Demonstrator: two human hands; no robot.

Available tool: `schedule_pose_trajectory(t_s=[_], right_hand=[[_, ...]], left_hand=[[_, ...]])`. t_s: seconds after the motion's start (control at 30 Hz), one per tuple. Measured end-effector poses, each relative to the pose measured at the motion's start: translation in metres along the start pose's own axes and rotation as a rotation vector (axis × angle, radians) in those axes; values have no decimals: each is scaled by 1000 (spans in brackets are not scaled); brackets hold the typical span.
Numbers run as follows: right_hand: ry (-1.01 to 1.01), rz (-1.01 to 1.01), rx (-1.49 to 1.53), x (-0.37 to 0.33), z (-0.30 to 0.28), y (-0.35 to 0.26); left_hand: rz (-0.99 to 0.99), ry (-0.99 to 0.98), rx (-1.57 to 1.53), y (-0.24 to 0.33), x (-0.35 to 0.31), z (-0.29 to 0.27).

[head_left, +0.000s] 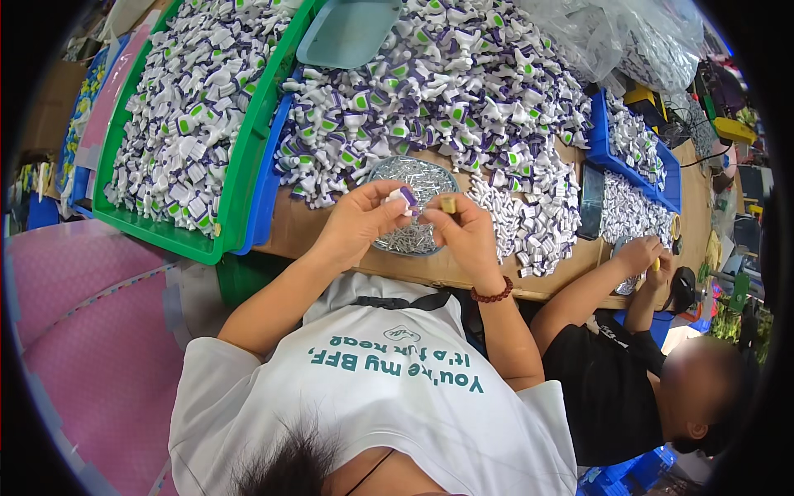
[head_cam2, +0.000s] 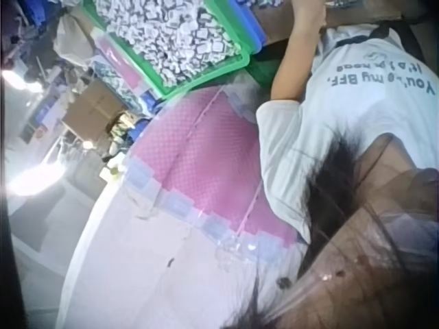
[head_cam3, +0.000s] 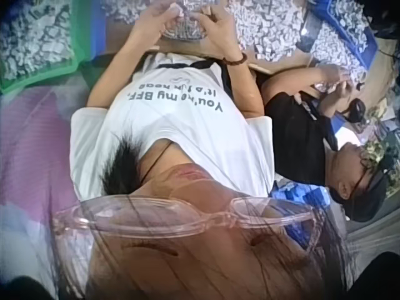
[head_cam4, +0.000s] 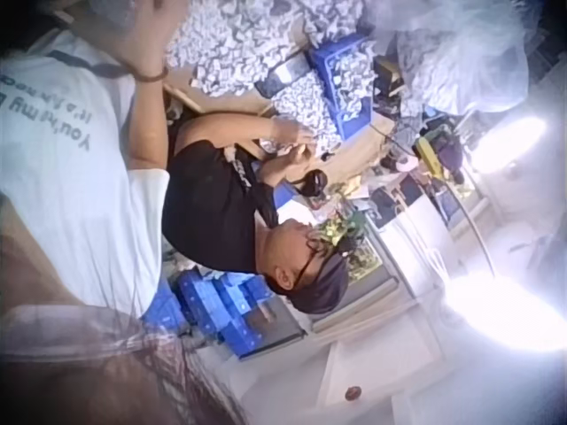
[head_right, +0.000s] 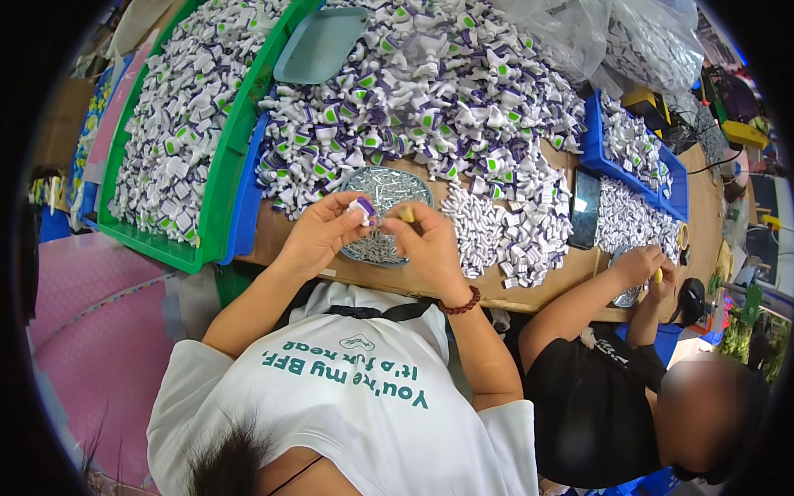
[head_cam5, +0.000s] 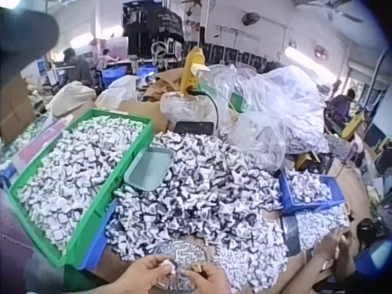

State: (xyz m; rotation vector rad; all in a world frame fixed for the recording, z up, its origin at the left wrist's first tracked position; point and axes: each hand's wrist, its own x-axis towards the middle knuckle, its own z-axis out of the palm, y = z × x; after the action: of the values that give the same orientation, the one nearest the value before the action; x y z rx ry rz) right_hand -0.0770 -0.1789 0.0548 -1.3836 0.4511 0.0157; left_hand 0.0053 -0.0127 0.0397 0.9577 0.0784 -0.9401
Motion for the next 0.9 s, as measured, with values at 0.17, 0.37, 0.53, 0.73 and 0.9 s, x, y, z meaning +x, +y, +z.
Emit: schedule_pose_trajectory(t_s=[0.17,0.37,0.53,0.73,0.9], right_hand=[[44,-184,-196,-2,8,10],[101,-312,-384,-1,8,11],[132,-349,-335,-2,11,13],[202,-390,-343,-2,17,18],[198,-168,-6,-6,23,18]], left_hand=[[9,12,46,2,-3,0],[111,-16,196,2,-6,5],[183,-26,235,3,-6,6],[192,-31,257,1,-6,6],[174,-44,204,-5,-3,8]])
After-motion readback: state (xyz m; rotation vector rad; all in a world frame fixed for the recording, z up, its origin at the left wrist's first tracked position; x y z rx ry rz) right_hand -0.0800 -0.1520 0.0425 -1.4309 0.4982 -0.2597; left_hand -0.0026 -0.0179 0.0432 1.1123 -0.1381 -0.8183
